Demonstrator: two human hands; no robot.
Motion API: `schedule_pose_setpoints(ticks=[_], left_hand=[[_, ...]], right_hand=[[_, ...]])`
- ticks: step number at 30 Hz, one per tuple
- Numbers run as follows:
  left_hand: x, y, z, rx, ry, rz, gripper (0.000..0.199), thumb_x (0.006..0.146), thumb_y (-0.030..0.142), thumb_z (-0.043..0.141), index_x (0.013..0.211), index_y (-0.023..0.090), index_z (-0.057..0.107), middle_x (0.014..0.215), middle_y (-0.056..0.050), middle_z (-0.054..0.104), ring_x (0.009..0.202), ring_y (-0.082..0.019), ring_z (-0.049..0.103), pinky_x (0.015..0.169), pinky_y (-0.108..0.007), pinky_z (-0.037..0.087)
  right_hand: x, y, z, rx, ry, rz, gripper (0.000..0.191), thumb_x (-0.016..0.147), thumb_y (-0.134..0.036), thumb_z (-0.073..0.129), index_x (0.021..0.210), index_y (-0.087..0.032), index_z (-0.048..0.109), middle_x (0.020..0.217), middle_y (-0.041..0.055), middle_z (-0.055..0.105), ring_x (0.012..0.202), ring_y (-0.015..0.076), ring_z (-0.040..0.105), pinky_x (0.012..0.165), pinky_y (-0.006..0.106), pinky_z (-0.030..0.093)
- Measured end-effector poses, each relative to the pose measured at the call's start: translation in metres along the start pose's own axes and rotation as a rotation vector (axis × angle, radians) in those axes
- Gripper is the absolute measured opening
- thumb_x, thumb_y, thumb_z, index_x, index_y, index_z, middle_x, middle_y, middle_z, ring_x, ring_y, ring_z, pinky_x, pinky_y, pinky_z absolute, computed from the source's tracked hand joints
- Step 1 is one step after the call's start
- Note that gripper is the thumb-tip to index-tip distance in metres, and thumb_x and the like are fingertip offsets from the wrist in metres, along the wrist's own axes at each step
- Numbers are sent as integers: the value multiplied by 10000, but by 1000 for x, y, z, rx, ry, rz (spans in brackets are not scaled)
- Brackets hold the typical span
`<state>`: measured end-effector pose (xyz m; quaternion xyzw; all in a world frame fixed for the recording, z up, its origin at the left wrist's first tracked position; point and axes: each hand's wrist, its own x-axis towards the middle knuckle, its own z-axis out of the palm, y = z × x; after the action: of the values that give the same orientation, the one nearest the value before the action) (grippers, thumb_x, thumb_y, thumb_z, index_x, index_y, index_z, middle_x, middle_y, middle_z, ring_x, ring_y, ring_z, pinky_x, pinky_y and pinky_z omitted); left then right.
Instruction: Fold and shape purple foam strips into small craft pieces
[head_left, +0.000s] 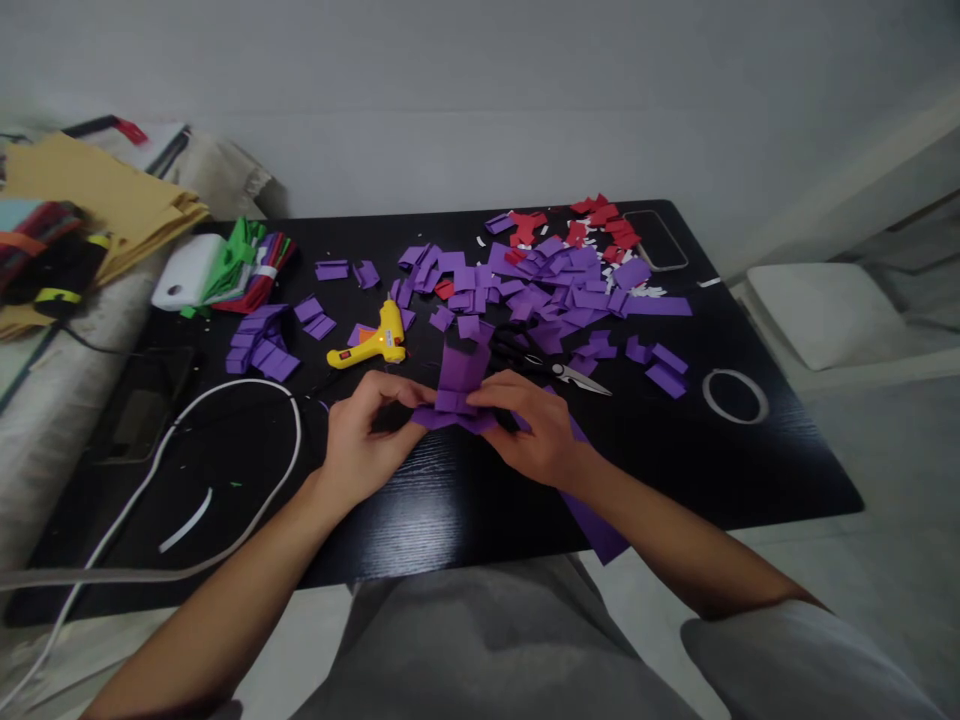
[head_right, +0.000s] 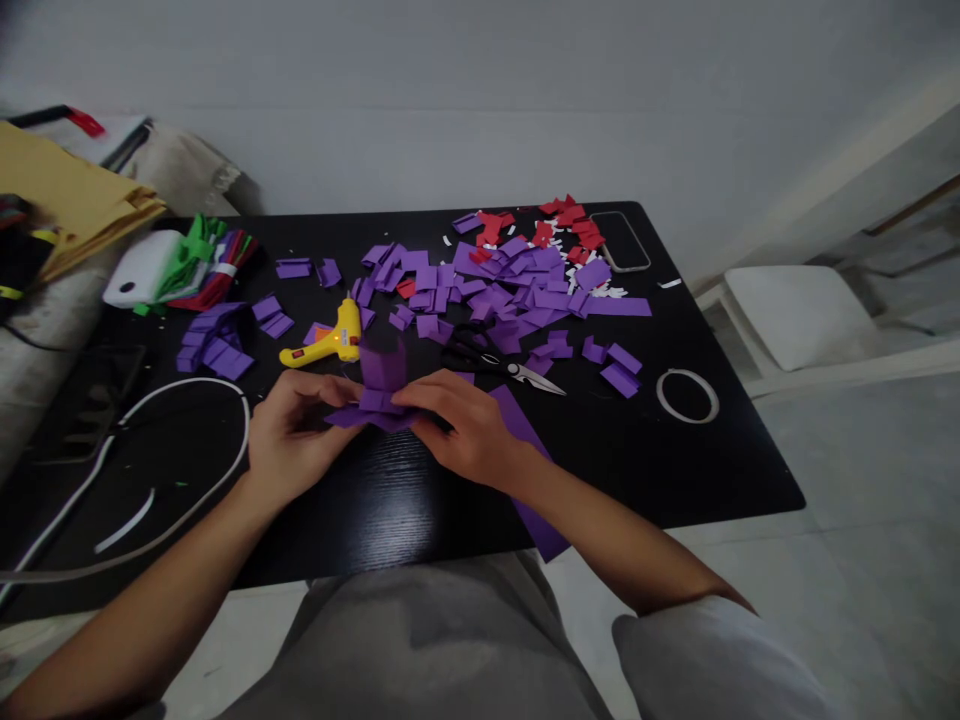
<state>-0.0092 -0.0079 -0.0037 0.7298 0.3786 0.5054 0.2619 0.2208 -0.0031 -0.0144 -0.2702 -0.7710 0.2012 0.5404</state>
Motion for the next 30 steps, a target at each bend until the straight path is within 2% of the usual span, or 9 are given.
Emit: schedule_pose_setpoints(ticks=[3,8,15,18,24,27,30], left_hand=[[0,1,0,13,-1,13,265,861,129,825,953,213,591,940,-14,805,844,-156,803,787,-261,650],[0,2,-1,18,-5,29,276,847,104,827,971,218,608,921,3,791,826,-141,786,777,-244,634],[-1,-2,-4,41,-36,97,258,844,60,809,994,215,668,946,-17,782,866,-163,779,801,-272,629],[1,-1,-4,27,-38,148,257,851,51,796,1014,216,685,954,-32,790,888,-184,786,812,-297,636],[7,5,-5,69,-64,175,226,869,74,769,1039,217,726,949,-39,813,869,-191,792,814,-320,641],[7,6,-4,102,-72,154,165,885,115,762,1007,221,724,926,-35,811,864,-195,792,816,-335,650],[5,7,-3,121,-72,174,211,870,102,785,1029,224,717,954,-32,804,886,-190,783,833,-338,646]], right_hand=[[-2,1,2,-12,7,-48,334,955,-90,699,1231,-272,646,1082,56,791,1007,202,779,891,362,655],[-6,1,4,33,10,4,302,956,-66,675,1180,-262,617,1121,70,801,1027,198,795,889,340,656],[1,-5,0,16,-42,67,239,985,-100,667,1166,-251,708,1083,38,824,1012,179,800,930,318,647],[1,-6,1,53,-19,98,259,961,-90,707,1168,-242,734,1071,30,828,993,167,799,923,291,640],[1,-9,0,69,2,91,342,947,-125,741,1244,-295,748,1147,44,820,1061,209,786,950,372,647],[4,-10,0,59,-3,141,284,956,-153,742,1200,-295,775,1105,45,827,1012,213,789,907,383,658],[5,-10,0,80,17,143,221,970,-157,731,1147,-275,791,1023,39,837,939,206,792,863,377,659]])
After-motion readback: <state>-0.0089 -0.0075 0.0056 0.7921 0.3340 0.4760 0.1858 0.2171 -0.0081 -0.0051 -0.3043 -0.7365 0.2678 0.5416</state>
